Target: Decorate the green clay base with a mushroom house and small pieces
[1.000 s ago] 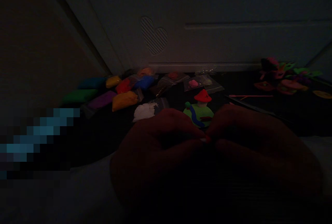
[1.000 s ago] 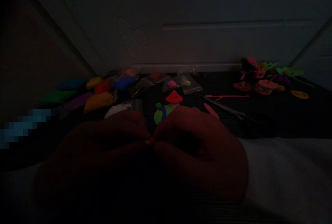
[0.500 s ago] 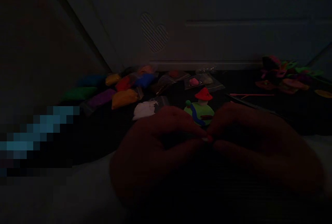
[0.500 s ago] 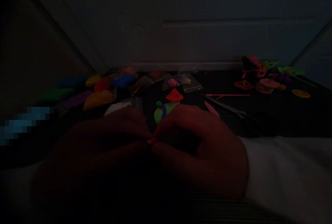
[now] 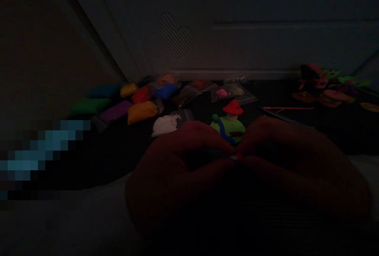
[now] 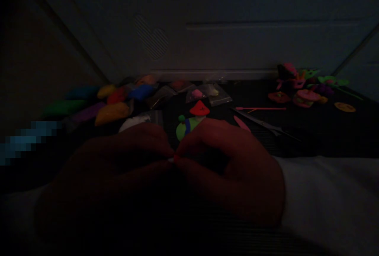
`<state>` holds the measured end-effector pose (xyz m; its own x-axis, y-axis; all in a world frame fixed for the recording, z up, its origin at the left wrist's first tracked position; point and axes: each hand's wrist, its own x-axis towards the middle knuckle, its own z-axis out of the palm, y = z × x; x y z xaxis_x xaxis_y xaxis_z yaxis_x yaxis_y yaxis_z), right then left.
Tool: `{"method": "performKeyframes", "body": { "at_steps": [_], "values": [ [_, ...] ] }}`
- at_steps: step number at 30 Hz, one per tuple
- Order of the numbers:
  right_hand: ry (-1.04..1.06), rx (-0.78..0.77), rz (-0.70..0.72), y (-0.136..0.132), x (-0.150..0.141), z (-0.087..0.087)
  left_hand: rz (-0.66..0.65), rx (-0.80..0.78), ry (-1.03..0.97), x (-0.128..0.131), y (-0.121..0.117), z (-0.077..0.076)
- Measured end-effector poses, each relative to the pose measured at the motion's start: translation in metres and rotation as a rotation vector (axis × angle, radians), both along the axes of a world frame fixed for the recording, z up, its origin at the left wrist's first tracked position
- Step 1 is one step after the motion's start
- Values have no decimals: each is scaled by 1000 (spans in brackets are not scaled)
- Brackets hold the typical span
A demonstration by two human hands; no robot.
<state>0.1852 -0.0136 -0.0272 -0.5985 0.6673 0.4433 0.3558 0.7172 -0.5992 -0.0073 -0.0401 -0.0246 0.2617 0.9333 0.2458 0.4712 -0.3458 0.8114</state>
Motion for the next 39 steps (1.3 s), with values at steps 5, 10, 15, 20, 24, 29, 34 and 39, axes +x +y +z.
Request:
{"method": "performKeyframes", "body": {
  "at_steps": [5,10,15,20,24,29,34,39],
  "values": [
    [-1,35,-13,0,1,1,21,-29,21,1,-1,0],
    [4,48,-8,-1,1,0,17,-59,14,2,-2,2],
    [-3,35,6,-2,2,0,35,-41,-8,2,-1,3],
    [5,43,8,-1,2,-1,52,-84,-28,3,1,5],
    [15,41,-5,0,2,-3,61,-108,-51,3,4,4],
    [-2,85,19,2,2,-4,41,-152,-41,0,4,4],
    [2,67,20,1,3,-2,9,-141,-27,-1,2,5],
    [11,48,10,1,2,-1,11,-131,-45,0,2,6]
  ]
}}
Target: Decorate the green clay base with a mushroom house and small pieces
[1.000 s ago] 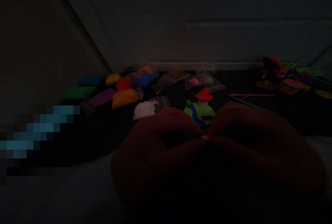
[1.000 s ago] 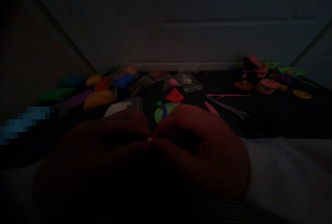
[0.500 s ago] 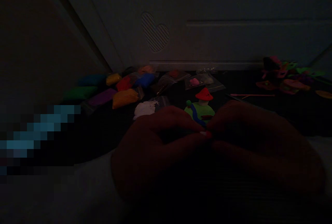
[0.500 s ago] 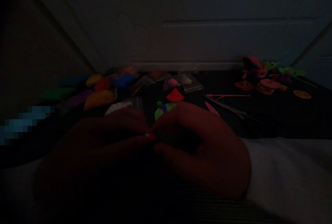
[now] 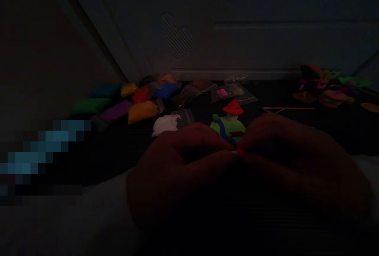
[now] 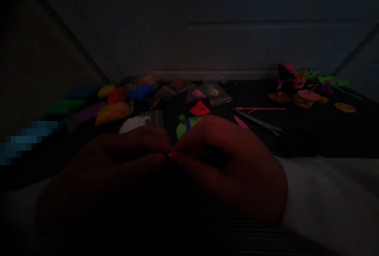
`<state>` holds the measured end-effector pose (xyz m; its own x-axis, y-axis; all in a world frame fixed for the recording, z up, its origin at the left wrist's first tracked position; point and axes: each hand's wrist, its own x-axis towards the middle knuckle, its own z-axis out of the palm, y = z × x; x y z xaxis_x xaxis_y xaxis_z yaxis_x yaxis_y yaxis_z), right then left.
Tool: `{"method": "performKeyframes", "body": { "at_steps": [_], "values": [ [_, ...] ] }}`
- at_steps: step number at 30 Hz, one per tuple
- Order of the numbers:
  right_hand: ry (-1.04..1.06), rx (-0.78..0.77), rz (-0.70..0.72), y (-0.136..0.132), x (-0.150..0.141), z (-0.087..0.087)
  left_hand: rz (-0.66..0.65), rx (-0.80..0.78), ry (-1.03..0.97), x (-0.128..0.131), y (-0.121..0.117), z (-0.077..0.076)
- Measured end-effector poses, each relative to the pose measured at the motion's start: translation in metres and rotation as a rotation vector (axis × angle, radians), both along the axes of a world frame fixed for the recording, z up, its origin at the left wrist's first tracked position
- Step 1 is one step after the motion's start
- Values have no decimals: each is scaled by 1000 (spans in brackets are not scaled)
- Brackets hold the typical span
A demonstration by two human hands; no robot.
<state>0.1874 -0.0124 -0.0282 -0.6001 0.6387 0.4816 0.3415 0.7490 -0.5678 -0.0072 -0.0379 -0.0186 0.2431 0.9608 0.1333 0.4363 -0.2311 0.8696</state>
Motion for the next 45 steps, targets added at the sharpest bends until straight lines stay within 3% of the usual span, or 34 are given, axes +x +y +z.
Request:
{"method": "performKeyframes", "body": {
  "at_steps": [8,16,27,45],
  "values": [
    [26,-70,-22,0,0,0,-12,-60,-54,-1,3,-1],
    [40,-337,-47,0,0,1,-41,-11,-73,-3,4,-2],
    [24,-357,17,1,0,3,-62,96,-24,-4,5,-2],
    [14,-317,2,1,-1,2,-39,145,39,-3,3,0]
  ]
}}
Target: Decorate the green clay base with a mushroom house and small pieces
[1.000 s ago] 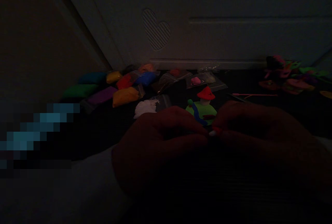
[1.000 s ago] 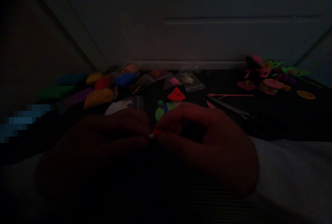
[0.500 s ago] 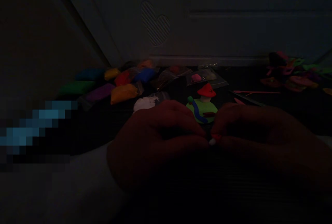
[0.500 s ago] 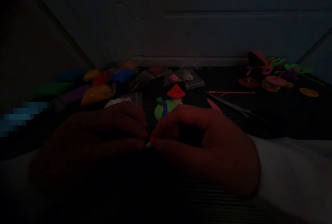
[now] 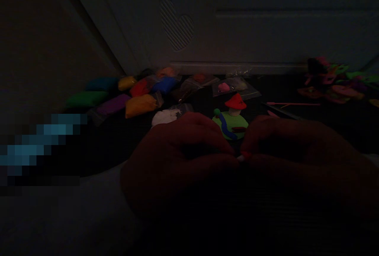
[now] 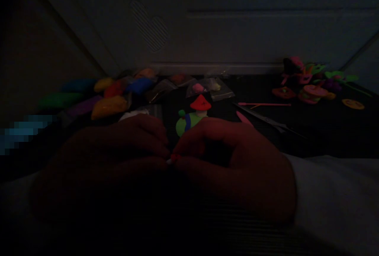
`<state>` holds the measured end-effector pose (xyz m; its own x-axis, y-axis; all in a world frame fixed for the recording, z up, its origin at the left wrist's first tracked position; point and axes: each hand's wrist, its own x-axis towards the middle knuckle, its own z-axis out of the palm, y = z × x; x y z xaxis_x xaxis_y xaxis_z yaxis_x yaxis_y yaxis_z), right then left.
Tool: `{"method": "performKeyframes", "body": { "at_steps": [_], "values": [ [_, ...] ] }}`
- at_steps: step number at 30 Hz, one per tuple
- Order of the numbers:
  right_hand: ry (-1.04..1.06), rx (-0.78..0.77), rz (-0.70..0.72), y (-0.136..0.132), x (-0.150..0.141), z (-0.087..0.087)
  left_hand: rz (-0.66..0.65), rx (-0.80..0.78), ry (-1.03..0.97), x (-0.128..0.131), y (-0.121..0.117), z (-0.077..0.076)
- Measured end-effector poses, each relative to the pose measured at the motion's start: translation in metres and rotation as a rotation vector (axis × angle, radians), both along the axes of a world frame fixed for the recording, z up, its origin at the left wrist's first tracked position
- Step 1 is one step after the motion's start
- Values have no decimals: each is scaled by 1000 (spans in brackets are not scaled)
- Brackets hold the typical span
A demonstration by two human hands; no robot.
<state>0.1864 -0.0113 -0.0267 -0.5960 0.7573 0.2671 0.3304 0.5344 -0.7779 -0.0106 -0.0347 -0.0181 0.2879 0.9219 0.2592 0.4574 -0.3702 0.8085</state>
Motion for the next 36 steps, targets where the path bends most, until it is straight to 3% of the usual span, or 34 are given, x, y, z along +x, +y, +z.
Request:
{"method": "performKeyframes", "body": {
  "at_steps": [12,19,25,31,36],
  "values": [
    [2,-14,-4,-1,-2,1,-27,13,8,-2,-1,-2],
    [-12,-60,4,-1,-1,3,-34,199,72,-1,-2,-4],
    [-24,-50,-10,-1,0,3,-37,262,98,-1,-5,-4],
    [-19,-39,2,-1,-1,3,-22,231,92,-1,-6,-4],
    [3,-11,-1,-2,2,0,23,94,50,-1,-3,-4]
  ]
}}
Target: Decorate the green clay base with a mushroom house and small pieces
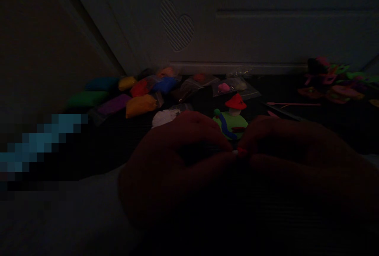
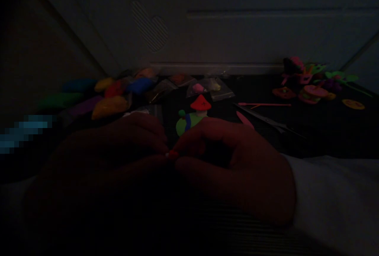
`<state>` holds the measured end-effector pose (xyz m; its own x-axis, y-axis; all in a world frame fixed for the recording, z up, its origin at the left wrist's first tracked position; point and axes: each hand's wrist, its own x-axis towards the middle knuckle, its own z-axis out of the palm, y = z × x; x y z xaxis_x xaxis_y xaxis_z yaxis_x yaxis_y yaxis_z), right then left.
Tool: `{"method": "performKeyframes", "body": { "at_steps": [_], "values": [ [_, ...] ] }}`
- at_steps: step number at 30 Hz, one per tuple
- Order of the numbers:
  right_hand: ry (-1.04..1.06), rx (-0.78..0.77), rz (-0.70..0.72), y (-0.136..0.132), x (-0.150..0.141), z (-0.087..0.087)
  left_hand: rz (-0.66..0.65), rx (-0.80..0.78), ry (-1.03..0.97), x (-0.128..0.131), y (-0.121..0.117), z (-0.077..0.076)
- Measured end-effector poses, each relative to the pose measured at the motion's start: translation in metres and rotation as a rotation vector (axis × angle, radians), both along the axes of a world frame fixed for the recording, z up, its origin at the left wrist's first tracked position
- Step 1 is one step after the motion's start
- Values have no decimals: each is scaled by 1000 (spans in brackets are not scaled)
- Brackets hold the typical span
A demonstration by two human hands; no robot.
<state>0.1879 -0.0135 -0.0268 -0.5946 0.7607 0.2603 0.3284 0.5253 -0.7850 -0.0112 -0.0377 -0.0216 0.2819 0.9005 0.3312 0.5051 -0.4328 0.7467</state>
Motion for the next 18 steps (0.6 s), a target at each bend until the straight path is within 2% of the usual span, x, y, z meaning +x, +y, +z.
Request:
{"method": "performKeyframes", "body": {
  "at_steps": [4,7,10,18],
  "values": [
    [20,-9,-25,1,2,-3,32,-183,-77,0,3,0],
    [26,83,-62,2,2,-5,34,-311,-133,-1,4,0],
    [10,155,-19,2,2,-6,21,-411,-182,-1,4,0],
    [12,233,43,2,3,-5,-35,-519,-228,1,5,-1]
  ]
}}
